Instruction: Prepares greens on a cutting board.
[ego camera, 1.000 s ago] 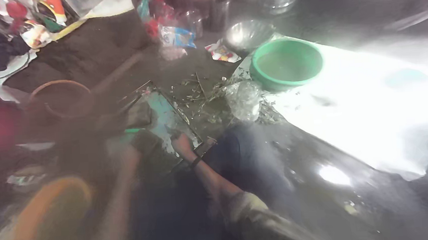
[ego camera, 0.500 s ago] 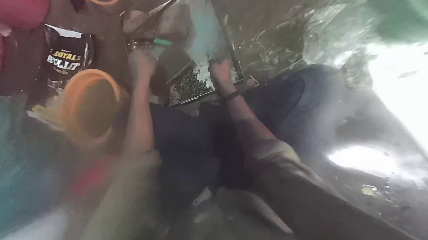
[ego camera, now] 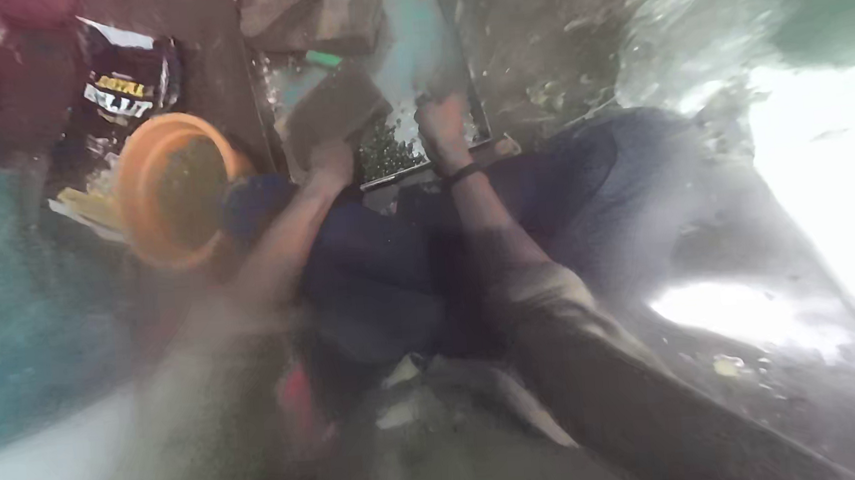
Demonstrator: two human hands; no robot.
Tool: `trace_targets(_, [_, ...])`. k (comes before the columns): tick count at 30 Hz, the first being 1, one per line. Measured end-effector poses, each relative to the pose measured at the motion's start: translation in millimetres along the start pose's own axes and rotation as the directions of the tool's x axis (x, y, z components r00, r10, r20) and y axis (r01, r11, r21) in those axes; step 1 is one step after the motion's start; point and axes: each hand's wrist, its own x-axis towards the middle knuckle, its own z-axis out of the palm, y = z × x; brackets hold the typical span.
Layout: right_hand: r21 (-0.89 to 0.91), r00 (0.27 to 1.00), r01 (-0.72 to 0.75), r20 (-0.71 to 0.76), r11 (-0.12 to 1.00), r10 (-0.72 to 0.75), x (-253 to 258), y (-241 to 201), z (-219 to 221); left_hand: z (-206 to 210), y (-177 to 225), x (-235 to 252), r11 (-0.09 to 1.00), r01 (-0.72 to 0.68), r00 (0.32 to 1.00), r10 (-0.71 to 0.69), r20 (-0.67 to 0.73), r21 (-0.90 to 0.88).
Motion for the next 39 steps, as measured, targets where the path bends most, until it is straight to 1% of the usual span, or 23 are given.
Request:
trace_targets(2, [0.034,1.0,-0.025,-0.011,0.999,0.025,-2.9,-3.1,-3.1,6.0,3.5,6.9,0.999,0.011,1.0,-0.011,0.003,0.038])
trace_targets(4, [0.043,0.999,-0.042,-0.028,0.998,0.043,-5.5,-8.1,-9.6,9.5,2.1,12.0,1.0,0.008,1.0,-0.008,-0.004,0.014])
trace_targets(5, [0.046,0.997,-0.073,0.028,0.996,0.072,-12.5,-15.2,-17.3,10.2,0.9,12.2,1.0,0.012,1.0,-0.012,-0.006,0.004])
trace_targets(6, [0.046,0.985,-0.128,0.125,0.991,0.122,-19.5,-23.9,-27.0,9.8,0.2,12.5,1.0,0.025,1.0,-0.025,-0.006,0.002])
trace_targets(7, [0.096,1.0,-0.023,0.02,0.995,0.022,-16.2,-10.9,-17.2,9.0,-0.4,12.0,0.999,0.037,0.999,-0.037,-0.009,-0.002])
trace_targets(8, [0.133,0.999,0.038,-0.039,0.99,-0.033,-12.5,-4.4,-11.3,7.6,-1.1,11.3,0.999,0.049,0.999,-0.049,-0.016,-0.002])
trace_targets(10, [0.139,0.988,-0.114,0.121,0.984,0.097,-16.6,-23.1,-26.8,4.1,-1.8,9.1,0.998,0.053,0.998,-0.054,-0.028,-0.018])
trace_targets(12, [0.185,1.0,0.015,-0.027,0.983,-0.01,-7.2,-7.4,-14.3,2.3,1.4,3.9,0.998,0.044,0.999,-0.045,-0.02,-0.035])
trace_targets(14, [0.203,0.996,0.082,-0.058,0.976,-0.072,-1.8,-1.4,-11.3,3.0,3.1,1.9,0.999,0.029,0.999,-0.03,-0.035,-0.045])
trace_targets(18, [0.179,0.998,0.066,-0.025,0.982,-0.063,-1.0,-1.1,-10.9,4.2,-1.1,3.6,0.997,0.004,0.999,-0.007,-0.043,-0.075])
trace_targets(21, [0.189,0.998,0.055,-0.048,0.98,-0.047,-4.0,-0.8,-14.3,2.0,-1.8,5.6,0.993,0.012,0.998,-0.02,-0.063,-0.118])
trace_targets(23, [0.163,0.999,0.042,-0.038,0.986,-0.036,-4.8,-1.9,-18.0,-1.6,-6.6,9.0,0.971,0.013,0.995,-0.035,-0.09,-0.238])
trace_targets(25, [0.135,0.998,0.048,-0.043,0.99,-0.042,-3.8,-1.8,-18.4,-6.4,-14.7,17.2,0.897,-0.015,0.995,-0.032,-0.098,-0.442])
trace_targets(27, [0.121,0.998,0.055,-0.037,0.991,-0.051,-3.9,-0.9,-19.3,-17.2,-20.2,16.6,0.736,-0.05,0.995,-0.021,-0.097,-0.675])
trace_targets(28, [0.116,0.998,0.056,-0.042,0.992,-0.052,-3.5,0.1,-18.6,-20.0,-22.9,17.4,0.608,-0.075,0.994,-0.018,-0.109,-0.79])
trace_targets(29, [0.111,0.998,0.055,-0.042,0.992,-0.051,-3.0,0.6,-17.9,-21.1,-25.7,19.9,0.439,-0.096,0.993,-0.022,-0.117,-0.893])
trace_targets(30, [0.106,0.998,0.054,-0.041,0.993,-0.049,-2.3,1.0,-17.0,-21.9,-28.4,22.2,0.286,-0.113,0.992,-0.027,-0.125,-0.952])
trace_targets(31, [0.102,0.998,0.052,-0.038,0.993,-0.049,-1.6,1.2,-16.5,-22.5,-31.3,24.1,0.18,-0.127,0.99,-0.034,-0.135,-0.975])
trace_targets(32, [0.099,0.998,0.05,-0.037,0.994,-0.046,-1.6,1.2,-16.3,-23.3,-34.7,26.3,0.128,-0.129,0.99,-0.047,-0.136,-0.983])
trace_targets(33, [0.099,0.998,0.048,-0.037,0.994,-0.045,-1.7,1.3,-16.4,-24.5,-37.5,26.9,0.102,-0.121,0.99,-0.059,-0.127,-0.987])
trace_targets(35, [0.107,0.997,0.059,-0.046,0.993,-0.055,-0.5,3.7,-14.7,-27.5,-40.6,28.5,0.074,-0.098,0.989,-0.104,-0.105,-0.992])
trace_targets(37, [0.118,0.997,0.068,-0.046,0.991,-0.063,0.5,4.8,-12.9,-27.9,-43.8,35.3,0.044,-0.076,0.98,-0.181,-0.083,-0.996])
trace_targets(39, [0.125,0.997,0.069,-0.054,0.99,-0.062,0.3,5.4,-10.8,-23.5,-50.2,42.7,0.051,-0.057,0.973,-0.222,-0.067,-0.997])
